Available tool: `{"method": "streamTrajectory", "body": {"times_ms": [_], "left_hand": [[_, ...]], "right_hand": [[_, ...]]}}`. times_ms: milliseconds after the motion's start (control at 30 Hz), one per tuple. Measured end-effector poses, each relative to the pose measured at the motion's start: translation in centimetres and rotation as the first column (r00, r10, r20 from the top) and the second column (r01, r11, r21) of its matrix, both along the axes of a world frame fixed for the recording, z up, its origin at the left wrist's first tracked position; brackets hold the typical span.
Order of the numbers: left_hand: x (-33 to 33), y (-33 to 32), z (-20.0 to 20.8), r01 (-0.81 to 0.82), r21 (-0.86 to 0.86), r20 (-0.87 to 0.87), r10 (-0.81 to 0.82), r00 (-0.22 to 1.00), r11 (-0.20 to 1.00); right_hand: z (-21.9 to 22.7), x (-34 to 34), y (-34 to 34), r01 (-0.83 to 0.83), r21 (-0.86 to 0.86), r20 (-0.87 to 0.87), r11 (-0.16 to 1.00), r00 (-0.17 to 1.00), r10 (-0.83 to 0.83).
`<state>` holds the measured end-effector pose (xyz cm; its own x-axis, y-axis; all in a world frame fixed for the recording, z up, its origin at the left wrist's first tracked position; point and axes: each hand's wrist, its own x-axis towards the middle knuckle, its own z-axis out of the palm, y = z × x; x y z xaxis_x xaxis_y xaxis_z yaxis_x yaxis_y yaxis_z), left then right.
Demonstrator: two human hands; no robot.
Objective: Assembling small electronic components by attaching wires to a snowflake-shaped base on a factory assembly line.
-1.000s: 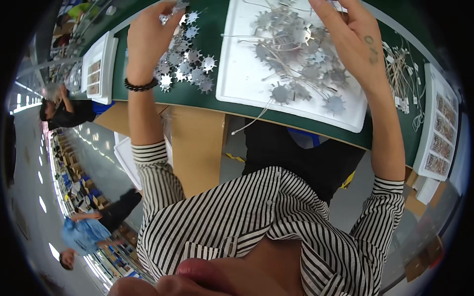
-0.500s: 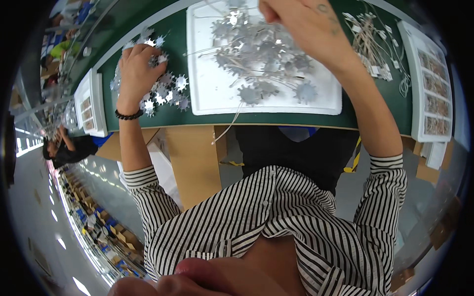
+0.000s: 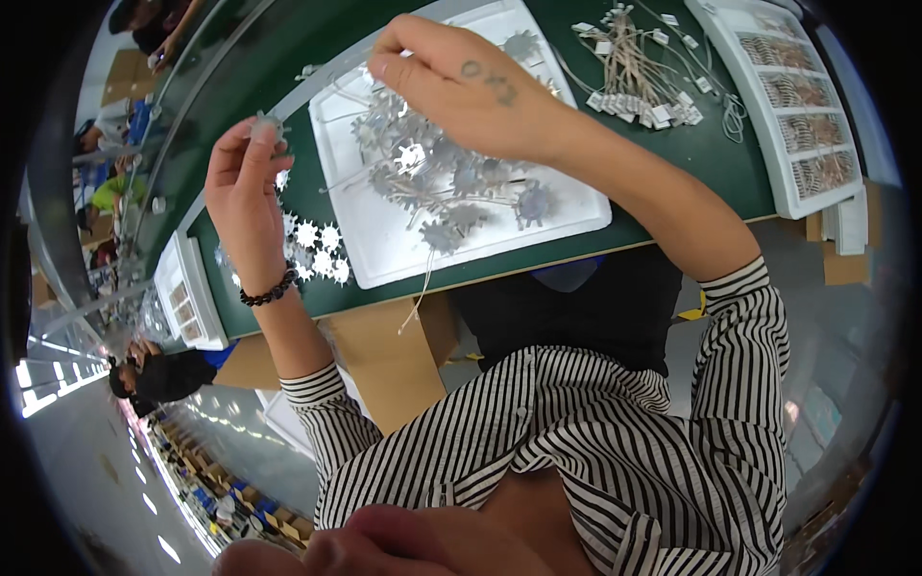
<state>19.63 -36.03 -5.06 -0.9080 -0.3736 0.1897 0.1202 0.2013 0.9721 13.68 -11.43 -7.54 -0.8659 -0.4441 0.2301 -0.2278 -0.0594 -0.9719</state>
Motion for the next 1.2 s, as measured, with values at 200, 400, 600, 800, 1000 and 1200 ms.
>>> {"method": "streamTrajectory", "body": {"times_ms": [200,400,600,800,1000,1200], "left_hand": [[-2.8,5.2,-0.1,0.188,0.23,-0.176,-0.15,0.973,0.955],[-3.3,7.3,-1.2,0.07,0.082,-0.209,-0.051,0.977,0.994],[-2.9,8.1,-2.0,-0.007,-0.079,-0.278,-0.015,0.96,0.997],[-2.8,8.1,-2.4,-0.072,-0.233,-0.341,-0.013,0.94,0.97],[-2.6,7.4,-2.6,-0.159,-0.388,-0.391,-0.006,0.921,0.908],[-3.1,7.9,-2.6,-0.152,-0.447,-0.382,-0.034,0.924,0.881]], "right_hand": [[0.3,-0.1,0.0,0.08,-0.004,-0.039,0.997,0.996,-0.08],[0.1,0.1,0.0,0.177,0.034,-0.13,0.984,0.977,-0.171],[0.2,-0.1,0.0,0.114,0.038,0.023,0.993,0.993,-0.115],[-0.3,-0.3,-0.1,0.082,-0.009,0.094,0.997,0.992,-0.08],[-0.9,-0.1,-0.9,0.108,0.004,-0.018,0.994,0.994,-0.108],[-0.4,-0.4,-0.4,0.135,-0.07,0.061,0.988,0.989,-0.131]]}}
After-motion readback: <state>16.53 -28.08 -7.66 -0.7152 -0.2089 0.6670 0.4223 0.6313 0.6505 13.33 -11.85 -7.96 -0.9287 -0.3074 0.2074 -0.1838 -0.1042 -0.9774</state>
